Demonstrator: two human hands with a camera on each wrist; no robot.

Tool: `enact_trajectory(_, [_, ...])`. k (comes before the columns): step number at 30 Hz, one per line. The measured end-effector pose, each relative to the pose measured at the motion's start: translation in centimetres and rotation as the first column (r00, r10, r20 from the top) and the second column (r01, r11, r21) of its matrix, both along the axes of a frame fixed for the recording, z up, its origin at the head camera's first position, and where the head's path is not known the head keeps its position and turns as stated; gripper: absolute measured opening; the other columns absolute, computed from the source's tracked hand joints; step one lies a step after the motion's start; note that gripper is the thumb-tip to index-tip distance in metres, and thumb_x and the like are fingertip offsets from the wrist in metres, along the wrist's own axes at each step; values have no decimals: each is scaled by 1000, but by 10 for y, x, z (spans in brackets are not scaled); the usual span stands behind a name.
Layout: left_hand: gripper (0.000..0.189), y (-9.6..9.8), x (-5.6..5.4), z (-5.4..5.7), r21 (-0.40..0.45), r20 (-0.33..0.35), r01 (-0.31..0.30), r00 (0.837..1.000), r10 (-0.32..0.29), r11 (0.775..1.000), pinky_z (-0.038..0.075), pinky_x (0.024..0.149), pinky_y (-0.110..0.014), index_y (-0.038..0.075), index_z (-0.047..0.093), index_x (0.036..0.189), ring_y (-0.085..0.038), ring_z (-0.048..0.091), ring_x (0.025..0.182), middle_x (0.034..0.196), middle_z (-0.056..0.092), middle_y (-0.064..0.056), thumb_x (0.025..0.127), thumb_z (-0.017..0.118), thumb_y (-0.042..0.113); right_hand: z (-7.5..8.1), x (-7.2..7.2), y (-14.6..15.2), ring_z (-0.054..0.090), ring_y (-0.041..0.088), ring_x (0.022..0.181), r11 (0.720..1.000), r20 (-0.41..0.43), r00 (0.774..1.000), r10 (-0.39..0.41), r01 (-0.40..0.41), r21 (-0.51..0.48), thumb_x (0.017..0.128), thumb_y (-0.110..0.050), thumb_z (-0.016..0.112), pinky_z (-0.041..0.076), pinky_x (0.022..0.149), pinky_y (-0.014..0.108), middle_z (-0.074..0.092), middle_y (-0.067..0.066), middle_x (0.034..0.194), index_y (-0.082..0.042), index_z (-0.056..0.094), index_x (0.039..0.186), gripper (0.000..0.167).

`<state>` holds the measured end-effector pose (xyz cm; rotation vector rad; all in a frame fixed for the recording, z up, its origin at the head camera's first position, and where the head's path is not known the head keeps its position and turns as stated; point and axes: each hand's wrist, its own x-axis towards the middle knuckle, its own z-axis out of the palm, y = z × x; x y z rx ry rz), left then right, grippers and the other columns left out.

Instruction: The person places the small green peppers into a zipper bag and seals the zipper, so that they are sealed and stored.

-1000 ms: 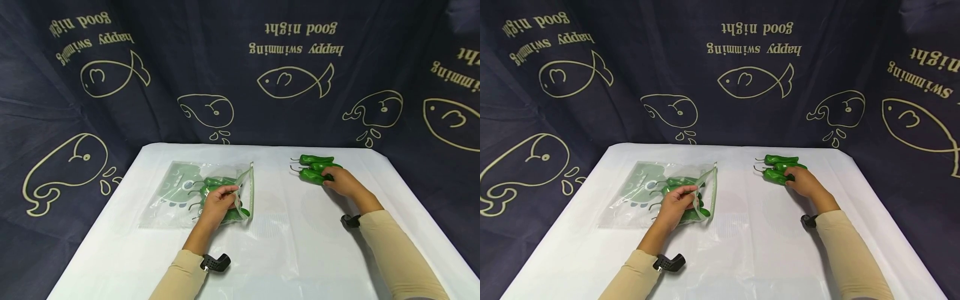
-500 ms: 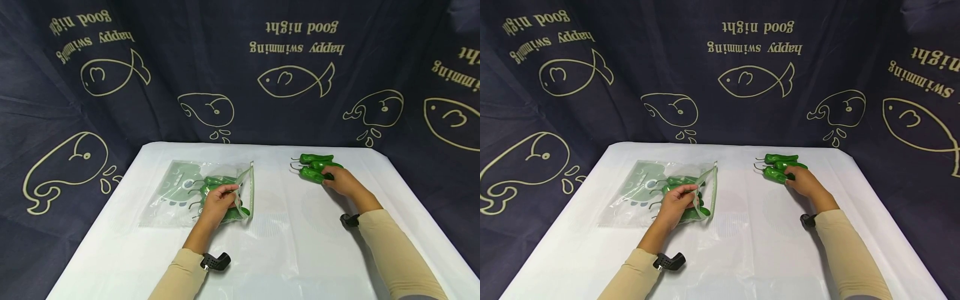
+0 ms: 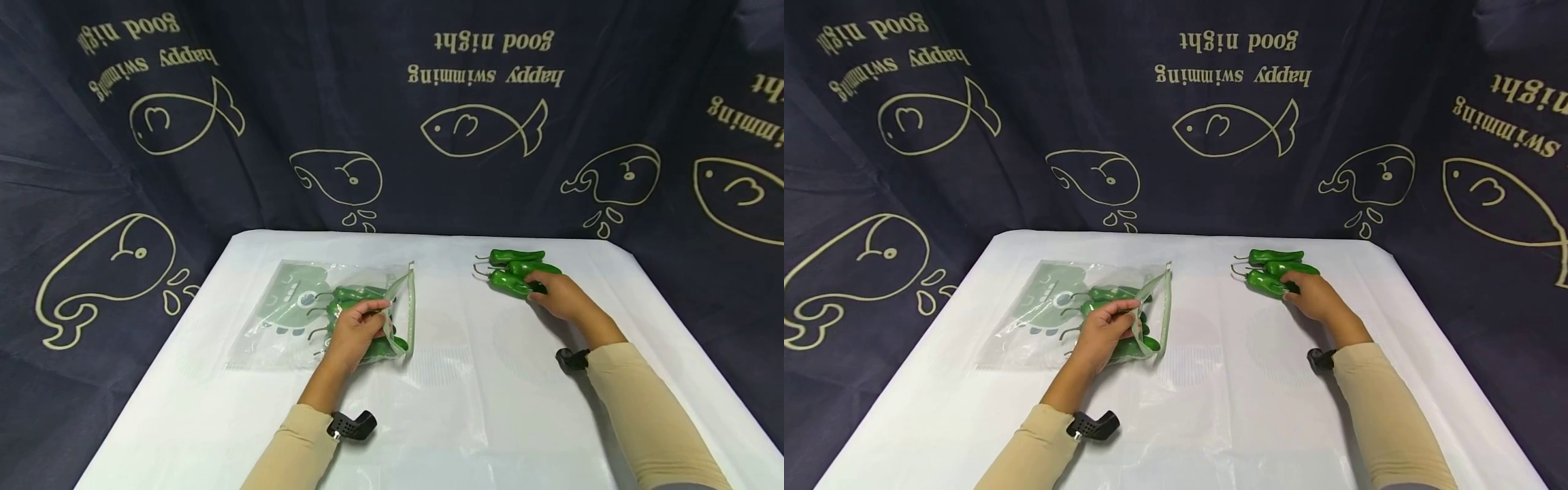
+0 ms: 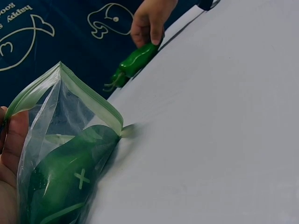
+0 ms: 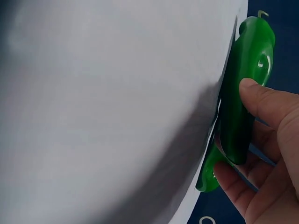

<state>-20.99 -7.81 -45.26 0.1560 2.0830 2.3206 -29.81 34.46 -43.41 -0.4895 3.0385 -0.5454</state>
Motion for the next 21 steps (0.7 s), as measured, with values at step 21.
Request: enact_trajectory(21, [29, 2, 3, 3, 15, -18, -8, 1000, 8, 1000, 57, 68, -25, -16, 61, 120, -10, 59, 73, 92, 64, -11, 93, 59, -6, 4, 15, -4, 58, 43, 111, 992, 18, 994, 107, -106, -69, 91, -9, 71, 44, 94, 60, 65, 21, 116, 0, 62, 120, 32])
